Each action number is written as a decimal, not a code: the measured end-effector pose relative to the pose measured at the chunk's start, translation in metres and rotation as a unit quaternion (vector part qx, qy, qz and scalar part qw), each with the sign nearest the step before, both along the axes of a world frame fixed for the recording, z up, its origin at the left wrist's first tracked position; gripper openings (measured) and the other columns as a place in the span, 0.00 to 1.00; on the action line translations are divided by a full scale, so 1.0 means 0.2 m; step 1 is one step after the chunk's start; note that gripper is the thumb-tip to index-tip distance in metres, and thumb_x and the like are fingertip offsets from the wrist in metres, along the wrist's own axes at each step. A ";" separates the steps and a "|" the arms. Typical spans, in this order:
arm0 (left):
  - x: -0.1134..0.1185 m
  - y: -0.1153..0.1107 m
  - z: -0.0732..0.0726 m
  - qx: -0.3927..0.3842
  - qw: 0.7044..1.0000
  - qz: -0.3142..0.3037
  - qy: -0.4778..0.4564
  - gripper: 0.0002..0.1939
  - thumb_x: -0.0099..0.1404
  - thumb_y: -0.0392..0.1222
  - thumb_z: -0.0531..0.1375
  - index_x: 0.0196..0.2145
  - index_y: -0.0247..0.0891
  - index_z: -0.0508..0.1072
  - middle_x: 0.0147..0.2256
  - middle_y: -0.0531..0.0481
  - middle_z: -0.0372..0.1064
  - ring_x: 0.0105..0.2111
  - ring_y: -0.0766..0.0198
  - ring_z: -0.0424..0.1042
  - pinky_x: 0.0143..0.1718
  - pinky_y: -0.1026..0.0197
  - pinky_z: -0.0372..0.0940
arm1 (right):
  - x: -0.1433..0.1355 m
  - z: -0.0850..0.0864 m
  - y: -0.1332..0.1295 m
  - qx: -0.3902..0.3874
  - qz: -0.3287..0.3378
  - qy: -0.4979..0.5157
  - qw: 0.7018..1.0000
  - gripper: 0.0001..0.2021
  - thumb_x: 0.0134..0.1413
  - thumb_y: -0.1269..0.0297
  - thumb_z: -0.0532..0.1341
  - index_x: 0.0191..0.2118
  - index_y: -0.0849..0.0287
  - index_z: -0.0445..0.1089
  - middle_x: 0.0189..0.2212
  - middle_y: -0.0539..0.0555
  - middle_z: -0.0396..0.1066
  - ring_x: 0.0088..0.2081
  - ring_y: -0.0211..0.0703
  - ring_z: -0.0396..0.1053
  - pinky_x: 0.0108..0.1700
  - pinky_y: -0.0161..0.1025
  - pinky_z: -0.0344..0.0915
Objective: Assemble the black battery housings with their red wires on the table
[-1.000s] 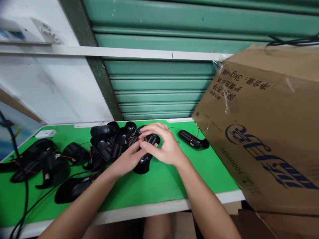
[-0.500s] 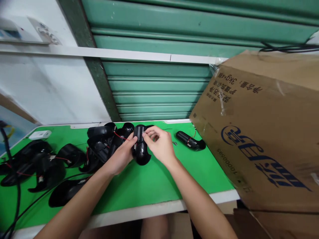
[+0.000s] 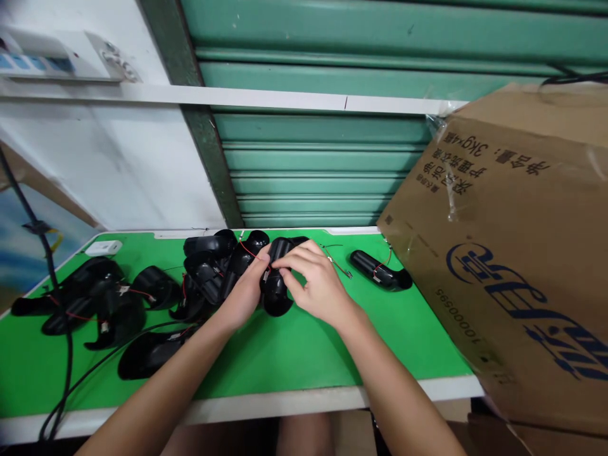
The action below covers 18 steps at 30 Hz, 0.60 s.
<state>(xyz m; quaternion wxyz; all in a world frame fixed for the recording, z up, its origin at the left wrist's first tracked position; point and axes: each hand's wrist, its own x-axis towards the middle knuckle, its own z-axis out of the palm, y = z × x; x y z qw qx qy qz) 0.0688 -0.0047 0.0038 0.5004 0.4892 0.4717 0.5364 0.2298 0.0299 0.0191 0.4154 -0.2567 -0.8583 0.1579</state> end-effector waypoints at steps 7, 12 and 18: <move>0.00 0.00 -0.02 0.025 0.998 -0.032 0.054 0.27 0.77 0.52 0.45 0.67 0.42 0.63 0.70 0.48 0.57 0.71 0.59 0.53 0.72 0.57 0.43 | 0.00 -0.01 -0.02 -0.046 -0.034 -0.007 0.998 0.19 0.63 0.70 0.60 0.57 0.52 0.58 0.36 0.51 0.76 0.47 0.49 0.75 0.53 0.50 0.70; 0.00 -0.01 -0.02 0.035 0.996 -0.032 0.081 0.27 0.78 0.52 0.43 0.67 0.41 0.62 0.69 0.47 0.58 0.70 0.59 0.55 0.72 0.55 0.46 | 0.00 -0.04 -0.01 -0.011 -0.054 0.013 0.998 0.20 0.63 0.70 0.60 0.57 0.51 0.56 0.36 0.49 0.77 0.45 0.47 0.78 0.49 0.45 0.71; 0.01 -0.01 -0.03 0.026 0.996 -0.022 0.078 0.26 0.78 0.51 0.43 0.67 0.41 0.62 0.69 0.46 0.58 0.70 0.58 0.55 0.72 0.53 0.46 | 0.00 -0.04 -0.01 -0.013 -0.039 0.015 0.999 0.19 0.62 0.69 0.62 0.55 0.51 0.56 0.35 0.48 0.77 0.45 0.47 0.78 0.51 0.45 0.70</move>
